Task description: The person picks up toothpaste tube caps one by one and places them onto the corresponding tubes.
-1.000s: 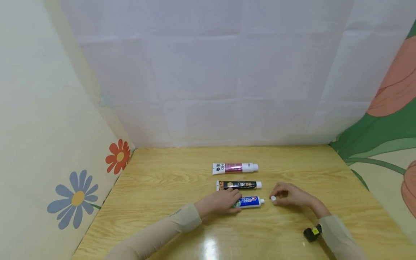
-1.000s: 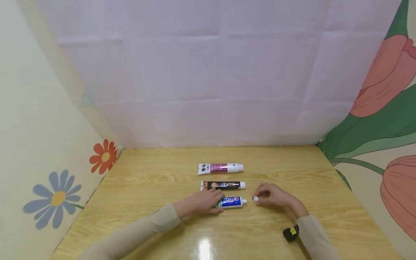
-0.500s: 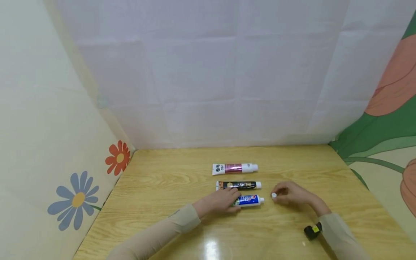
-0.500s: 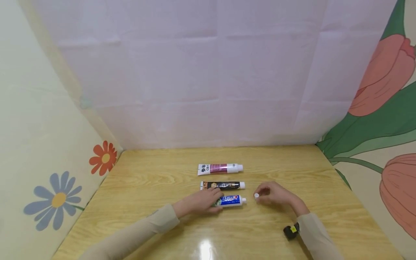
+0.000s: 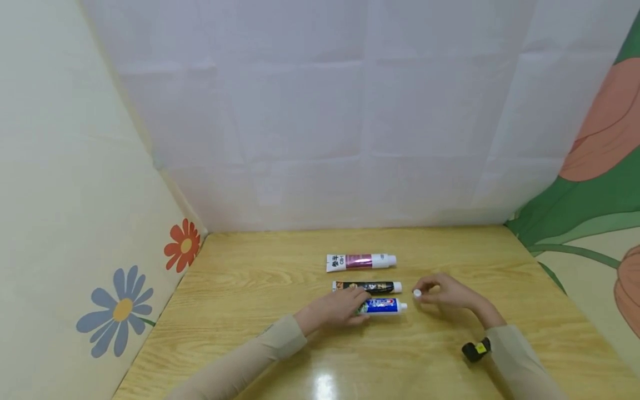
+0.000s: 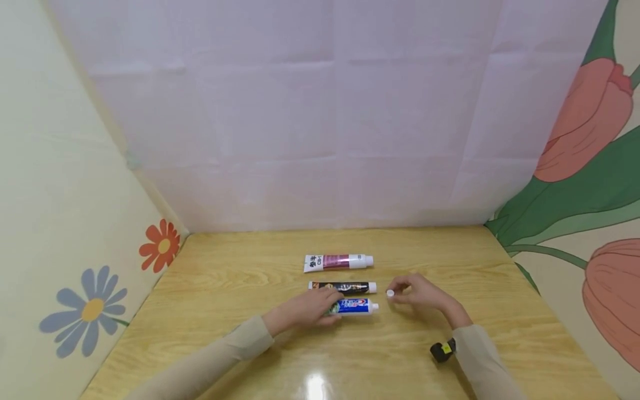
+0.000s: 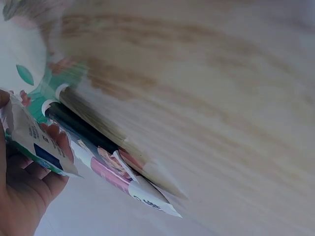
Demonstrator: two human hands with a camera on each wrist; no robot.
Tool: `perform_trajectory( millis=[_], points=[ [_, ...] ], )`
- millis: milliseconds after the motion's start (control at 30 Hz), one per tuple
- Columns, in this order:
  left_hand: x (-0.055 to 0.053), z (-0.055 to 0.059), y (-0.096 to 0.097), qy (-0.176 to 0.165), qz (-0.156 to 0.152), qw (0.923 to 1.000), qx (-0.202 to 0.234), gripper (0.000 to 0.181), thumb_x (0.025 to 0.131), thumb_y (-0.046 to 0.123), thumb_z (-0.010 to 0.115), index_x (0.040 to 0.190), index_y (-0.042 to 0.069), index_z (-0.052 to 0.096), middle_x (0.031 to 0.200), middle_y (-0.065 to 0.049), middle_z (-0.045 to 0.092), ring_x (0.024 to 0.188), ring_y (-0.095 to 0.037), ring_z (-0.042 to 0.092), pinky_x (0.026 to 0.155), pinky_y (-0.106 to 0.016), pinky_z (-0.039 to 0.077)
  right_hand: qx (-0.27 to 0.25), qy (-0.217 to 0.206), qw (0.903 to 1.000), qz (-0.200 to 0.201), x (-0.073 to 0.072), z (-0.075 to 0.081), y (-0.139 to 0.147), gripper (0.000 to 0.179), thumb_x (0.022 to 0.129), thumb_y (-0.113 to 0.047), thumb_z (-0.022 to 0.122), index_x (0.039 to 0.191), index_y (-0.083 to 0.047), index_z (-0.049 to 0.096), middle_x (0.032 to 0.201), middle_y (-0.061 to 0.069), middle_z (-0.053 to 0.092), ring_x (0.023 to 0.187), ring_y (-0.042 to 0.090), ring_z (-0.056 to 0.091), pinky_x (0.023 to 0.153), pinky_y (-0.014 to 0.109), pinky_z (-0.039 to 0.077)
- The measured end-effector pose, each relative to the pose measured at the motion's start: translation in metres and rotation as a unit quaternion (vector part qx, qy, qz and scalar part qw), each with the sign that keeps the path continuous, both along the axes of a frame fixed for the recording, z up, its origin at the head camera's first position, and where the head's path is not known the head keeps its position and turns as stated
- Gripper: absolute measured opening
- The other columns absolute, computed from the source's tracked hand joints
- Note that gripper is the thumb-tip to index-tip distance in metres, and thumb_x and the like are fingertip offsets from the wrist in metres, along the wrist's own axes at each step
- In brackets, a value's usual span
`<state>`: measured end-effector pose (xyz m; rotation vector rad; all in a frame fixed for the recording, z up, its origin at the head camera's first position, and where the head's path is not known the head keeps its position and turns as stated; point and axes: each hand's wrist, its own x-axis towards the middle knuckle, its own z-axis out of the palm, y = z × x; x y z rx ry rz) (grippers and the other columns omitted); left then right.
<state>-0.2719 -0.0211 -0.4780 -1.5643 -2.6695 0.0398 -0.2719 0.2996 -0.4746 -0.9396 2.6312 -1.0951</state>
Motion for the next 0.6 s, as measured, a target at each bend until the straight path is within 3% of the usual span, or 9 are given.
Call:
perform_trajectory(
  millis=[267,600],
  points=[
    [-0.001,0.006,-0.003,0.007,0.019,0.9998,0.007,0.055,0.097,0.045,0.039,0.136,0.006,0.04,0.131,-0.008,0.051,0.12,-0.02,0.049,0.103,-0.032,0.039,-0.008,0.031,0.9995,-0.008,-0.002,0.008,-0.004,0.017,0.086,-0.017,0.066,0.101,-0.009,0.067,0.091,-0.003,0.066,0.082,0.004,0.058,0.078,0.035,0.05],
    [-0.005,0.009,-0.006,0.016,0.014,0.9987,0.045,0.051,0.098,0.037,0.041,0.137,0.004,0.037,0.128,-0.009,0.051,0.114,-0.02,0.053,0.1,-0.031,0.043,-0.005,0.031,0.9993,-0.022,-0.005,0.02,-0.01,0.026,0.087,-0.028,0.065,0.103,-0.008,0.066,0.091,-0.006,0.064,0.083,0.006,0.056,0.077,0.044,0.049]
  ],
)
